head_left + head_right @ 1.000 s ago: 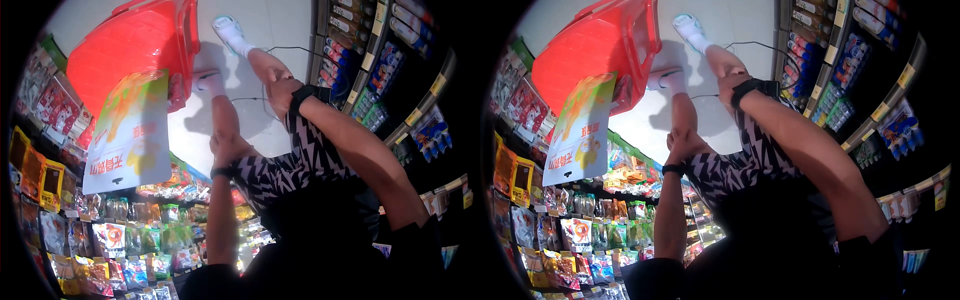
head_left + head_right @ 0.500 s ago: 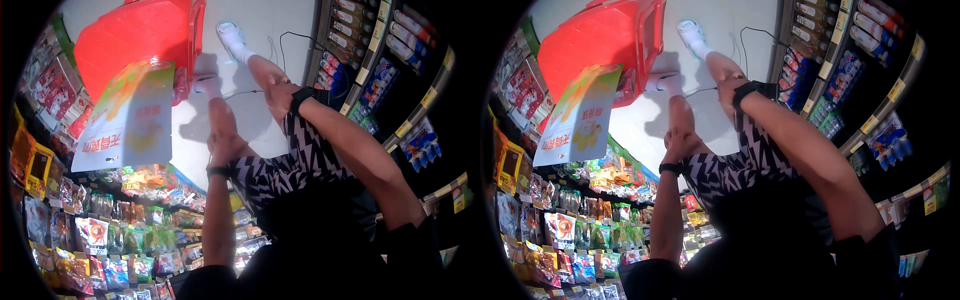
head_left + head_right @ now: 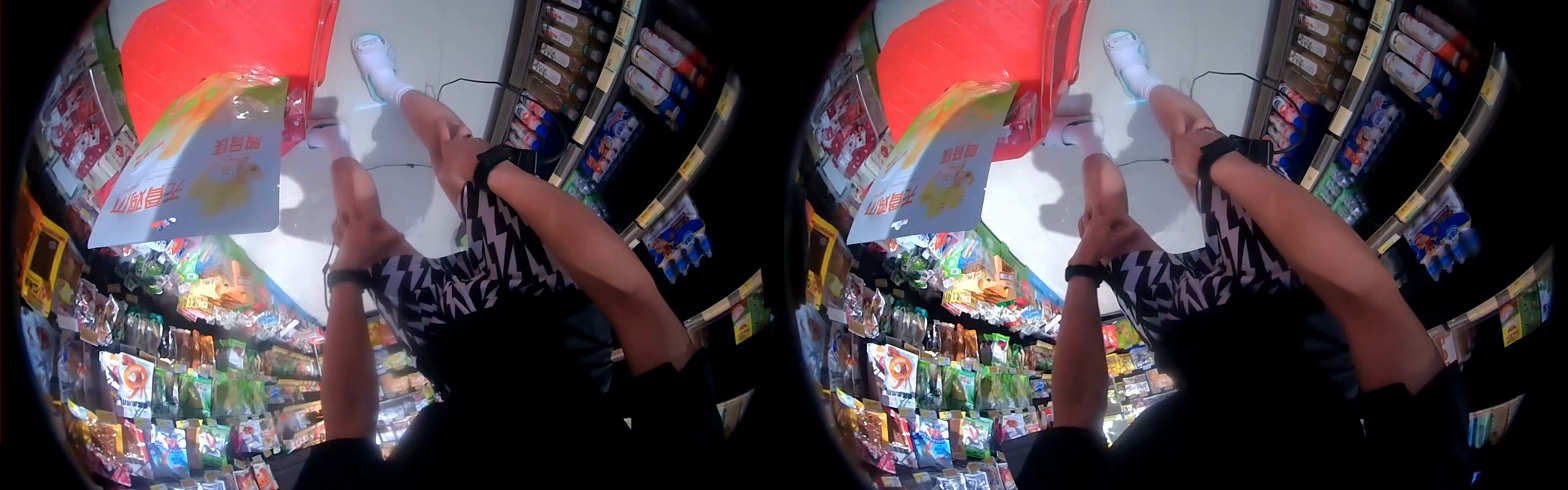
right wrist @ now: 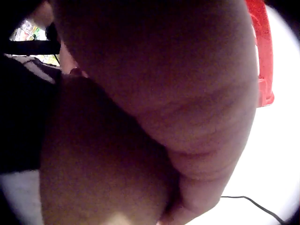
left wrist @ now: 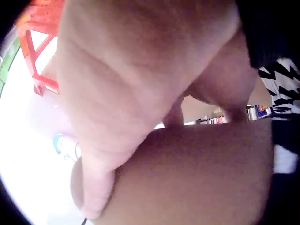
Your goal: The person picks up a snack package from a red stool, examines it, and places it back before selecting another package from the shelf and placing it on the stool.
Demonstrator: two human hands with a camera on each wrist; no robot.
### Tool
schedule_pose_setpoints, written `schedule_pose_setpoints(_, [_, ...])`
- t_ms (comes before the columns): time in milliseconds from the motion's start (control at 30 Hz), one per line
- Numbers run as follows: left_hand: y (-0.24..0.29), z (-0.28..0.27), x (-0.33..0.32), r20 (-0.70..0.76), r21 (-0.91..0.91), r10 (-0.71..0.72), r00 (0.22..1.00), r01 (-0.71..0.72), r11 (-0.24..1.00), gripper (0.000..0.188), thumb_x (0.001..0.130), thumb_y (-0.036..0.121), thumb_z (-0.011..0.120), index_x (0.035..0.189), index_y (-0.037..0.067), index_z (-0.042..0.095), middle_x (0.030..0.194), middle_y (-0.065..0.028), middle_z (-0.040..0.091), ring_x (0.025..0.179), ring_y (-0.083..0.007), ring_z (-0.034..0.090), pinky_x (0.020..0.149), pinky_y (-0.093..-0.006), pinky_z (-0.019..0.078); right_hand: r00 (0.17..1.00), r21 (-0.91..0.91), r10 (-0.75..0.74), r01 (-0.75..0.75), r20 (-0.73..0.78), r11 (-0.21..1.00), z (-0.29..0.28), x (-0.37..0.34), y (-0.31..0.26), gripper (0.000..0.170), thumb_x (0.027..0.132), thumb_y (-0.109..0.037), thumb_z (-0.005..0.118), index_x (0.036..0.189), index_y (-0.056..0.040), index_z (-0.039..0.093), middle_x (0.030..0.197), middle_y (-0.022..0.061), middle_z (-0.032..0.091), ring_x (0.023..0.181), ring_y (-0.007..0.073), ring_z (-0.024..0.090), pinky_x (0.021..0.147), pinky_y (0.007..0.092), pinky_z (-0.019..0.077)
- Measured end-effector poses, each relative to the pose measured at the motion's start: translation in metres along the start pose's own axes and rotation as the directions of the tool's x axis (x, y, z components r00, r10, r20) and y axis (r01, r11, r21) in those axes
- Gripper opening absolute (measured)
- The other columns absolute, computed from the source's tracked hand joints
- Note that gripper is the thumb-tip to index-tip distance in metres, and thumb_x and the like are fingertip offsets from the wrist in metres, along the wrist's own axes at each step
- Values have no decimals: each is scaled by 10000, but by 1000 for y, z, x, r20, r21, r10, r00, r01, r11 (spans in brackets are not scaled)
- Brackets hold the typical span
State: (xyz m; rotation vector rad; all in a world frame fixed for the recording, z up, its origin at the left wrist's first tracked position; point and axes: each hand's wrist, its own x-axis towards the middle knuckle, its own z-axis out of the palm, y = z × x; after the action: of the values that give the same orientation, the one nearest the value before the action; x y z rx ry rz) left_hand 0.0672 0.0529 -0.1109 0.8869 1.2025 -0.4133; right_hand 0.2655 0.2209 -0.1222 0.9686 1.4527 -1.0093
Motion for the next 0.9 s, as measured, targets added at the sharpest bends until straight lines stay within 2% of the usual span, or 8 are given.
schedule_pose_setpoints(133, [-34, 22, 12, -30, -13, 32, 999, -32, 999, 583, 590, 573, 685, 911, 86, 681, 1273, -269, 384, 1220, -427, 274, 1032, -469, 209, 993, -75, -37, 45, 115, 996, -3, -2, -3, 709, 856, -289, 442, 1349, 36, 48, 1141, 420, 382, 967, 513, 517, 862, 465, 420])
schedule_pose_setpoints(233, [-33, 30, 13, -76, 60, -23, 997, 28, 998, 536, 607, 532, 698, 899, 82, 675, 1239, -249, 423, 1211, -433, 284, 1020, -475, 239, 1000, 34, -14, 13, 17, 999, -2, -3, -2, 676, 856, -280, 427, 1341, 54, 96, 1121, 447, 370, 940, 512, 530, 852, 460, 424])
schedule_pose_setpoints(300, [-30, 43, 4, -381, -53, 57, 923, -84, 995, 471, 616, 486, 712, 874, 93, 679, 1190, -263, 453, 1191, -436, 310, 1026, -465, 238, 1000, -19, -17, 17, 13, 1000, 4, 0, -4, 659, 852, -260, 425, 1333, 64, 114, 1116, 458, 360, 919, 518, 534, 850, 458, 424])
schedule_pose_setpoints(433, [-34, 38, 11, -305, 54, 188, 934, -180, 982, 495, 586, 465, 739, 908, 96, 669, 1187, -281, 442, 1184, -441, 323, 1031, -454, 239, 1000, -17, -24, 24, -10, 1000, 4, 5, -4, 653, 843, -244, 426, 1323, 78, 122, 1103, 466, 360, 903, 525, 537, 838, 459, 430])
schedule_pose_setpoints(600, [-32, 20, 14, 77, -32, 33, 996, -31, 999, 623, 584, 490, 736, 1070, 122, 606, 1270, -289, 378, 1216, -459, 286, 1054, -443, 203, 994, -59, -54, 59, 92, 996, -13, -1, -12, 669, 819, -231, 443, 1303, 100, 123, 1091, 466, 372, 886, 527, 543, 811, 452, 446])
schedule_pose_setpoints(733, [-26, 40, 6, -139, 117, -118, 983, 135, 984, 698, 679, 460, 671, 1213, 49, 488, 1335, -189, 359, 1281, -346, 196, 1066, -369, 189, 993, -73, -75, 82, 89, 994, -14, 3, -14, 679, 808, -236, 468, 1296, 95, 131, 1098, 467, 364, 898, 532, 536, 819, 448, 446])
schedule_pose_setpoints(833, [-70, 70, 30, -253, 114, -113, 961, 146, 983, 794, 695, 460, 669, 1310, 61, 363, 1427, -178, 188, 1293, -306, 189, 1079, -358, 165, 1000, -16, -13, 13, -12, 1000, -19, 0, -18, 715, 805, -264, 488, 1314, 78, 119, 1130, 453, 357, 938, 518, 527, 845, 447, 433])
schedule_pose_setpoints(900, [-78, 65, 34, -92, -248, 39, 995, -60, 967, 854, 603, 500, 722, 1272, 64, 418, 1412, -225, 185, 1311, -377, 100, 1081, -411, 116, 996, -42, -9, 13, 92, 999, -28, -1, -21, 731, 807, -279, 488, 1327, 65, 106, 1154, 438, 353, 977, 505, 515, 866, 443, 421])
